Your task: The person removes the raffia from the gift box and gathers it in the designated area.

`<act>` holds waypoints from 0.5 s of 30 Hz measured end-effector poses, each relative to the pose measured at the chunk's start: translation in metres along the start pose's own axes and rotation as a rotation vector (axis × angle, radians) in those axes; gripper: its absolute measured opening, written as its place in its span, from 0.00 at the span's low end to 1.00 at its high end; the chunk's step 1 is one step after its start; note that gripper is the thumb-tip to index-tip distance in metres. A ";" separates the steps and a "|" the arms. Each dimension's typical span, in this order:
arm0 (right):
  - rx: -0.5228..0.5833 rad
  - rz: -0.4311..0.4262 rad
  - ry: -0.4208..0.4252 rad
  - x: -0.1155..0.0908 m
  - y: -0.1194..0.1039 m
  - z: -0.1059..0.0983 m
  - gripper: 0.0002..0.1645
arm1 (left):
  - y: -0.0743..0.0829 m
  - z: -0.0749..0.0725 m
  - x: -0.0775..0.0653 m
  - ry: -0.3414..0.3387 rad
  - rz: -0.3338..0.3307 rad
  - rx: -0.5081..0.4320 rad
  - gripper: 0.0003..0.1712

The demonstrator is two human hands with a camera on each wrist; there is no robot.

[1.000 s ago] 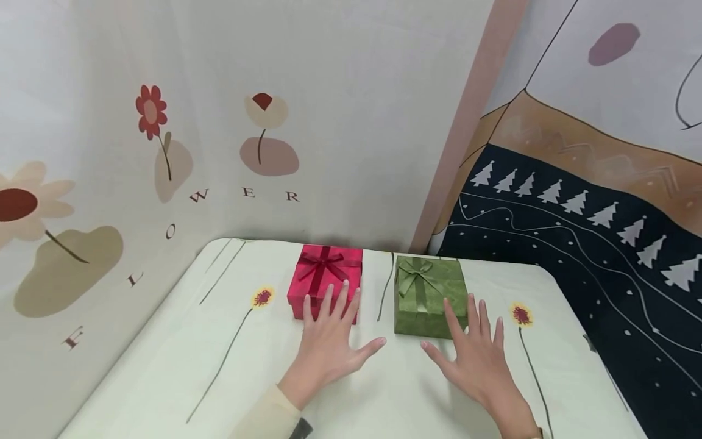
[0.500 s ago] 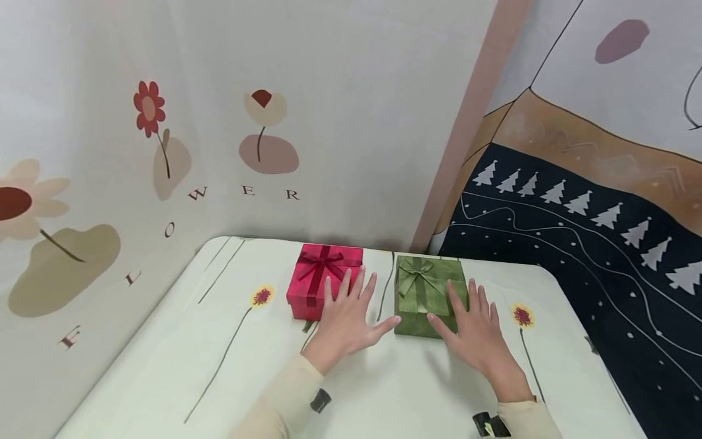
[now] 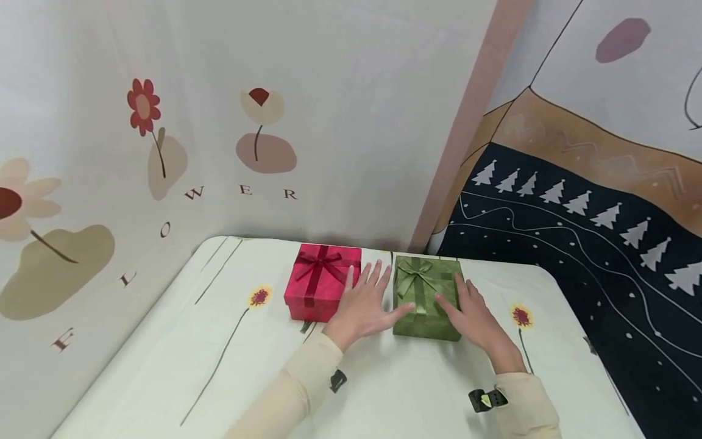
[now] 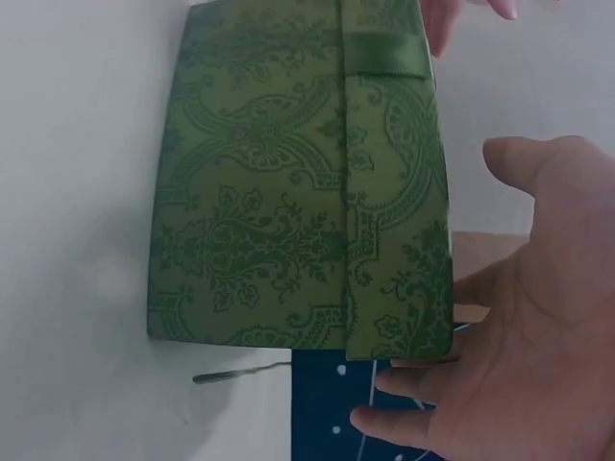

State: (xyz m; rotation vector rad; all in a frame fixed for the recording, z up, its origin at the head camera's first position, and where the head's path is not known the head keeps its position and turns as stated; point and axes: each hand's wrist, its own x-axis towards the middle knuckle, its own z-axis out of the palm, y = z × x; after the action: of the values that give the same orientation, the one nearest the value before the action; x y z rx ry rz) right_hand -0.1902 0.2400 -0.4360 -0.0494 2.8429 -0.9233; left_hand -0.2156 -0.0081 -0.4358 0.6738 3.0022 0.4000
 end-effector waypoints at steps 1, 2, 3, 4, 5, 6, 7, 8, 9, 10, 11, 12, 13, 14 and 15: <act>0.030 -0.007 0.001 0.002 0.001 0.000 0.55 | 0.002 -0.001 0.003 0.002 0.007 -0.016 0.56; 0.060 -0.011 0.005 0.005 0.001 -0.001 0.54 | 0.005 -0.001 0.006 0.000 0.010 -0.029 0.56; 0.087 -0.014 0.009 0.007 0.002 -0.001 0.53 | 0.007 -0.002 0.009 0.001 0.009 -0.049 0.56; 0.116 -0.014 0.012 0.009 0.002 -0.002 0.52 | 0.008 -0.003 0.011 0.002 0.004 -0.078 0.56; 0.144 -0.005 0.012 0.011 0.002 -0.002 0.52 | 0.010 -0.002 0.014 -0.004 -0.006 -0.108 0.55; 0.172 0.013 0.009 0.013 0.002 -0.003 0.52 | 0.011 -0.003 0.016 -0.018 -0.023 -0.146 0.54; 0.192 0.043 0.004 0.014 0.002 -0.004 0.53 | 0.012 -0.002 0.018 -0.030 -0.041 -0.188 0.52; 0.206 0.077 0.001 0.016 0.002 -0.005 0.54 | 0.013 -0.001 0.020 -0.036 -0.057 -0.229 0.49; 0.219 0.113 -0.002 0.017 0.001 -0.006 0.56 | 0.013 0.000 0.022 -0.041 -0.074 -0.275 0.46; 0.234 0.150 -0.002 0.018 0.001 -0.007 0.57 | 0.013 0.002 0.024 -0.047 -0.092 -0.319 0.43; 0.258 0.185 0.001 0.019 0.002 -0.008 0.57 | 0.013 0.004 0.026 -0.052 -0.106 -0.364 0.40; 0.282 0.218 0.008 0.020 0.002 -0.009 0.56 | 0.012 0.005 0.027 -0.054 -0.115 -0.408 0.37; 0.308 0.243 0.019 0.020 0.003 -0.011 0.55 | 0.012 0.007 0.028 -0.047 -0.122 -0.450 0.34; 0.334 0.267 0.034 0.021 0.004 -0.012 0.53 | 0.011 0.009 0.029 -0.042 -0.131 -0.497 0.31; 0.359 0.287 0.048 0.022 0.005 -0.013 0.51 | 0.011 0.010 0.030 -0.041 -0.144 -0.545 0.29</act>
State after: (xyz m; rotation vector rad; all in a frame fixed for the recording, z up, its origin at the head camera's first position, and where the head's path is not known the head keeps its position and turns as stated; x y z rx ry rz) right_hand -0.2137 0.2502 -0.4320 0.4138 2.5811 -1.3560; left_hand -0.2373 0.0164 -0.4422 0.4046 2.6787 1.1144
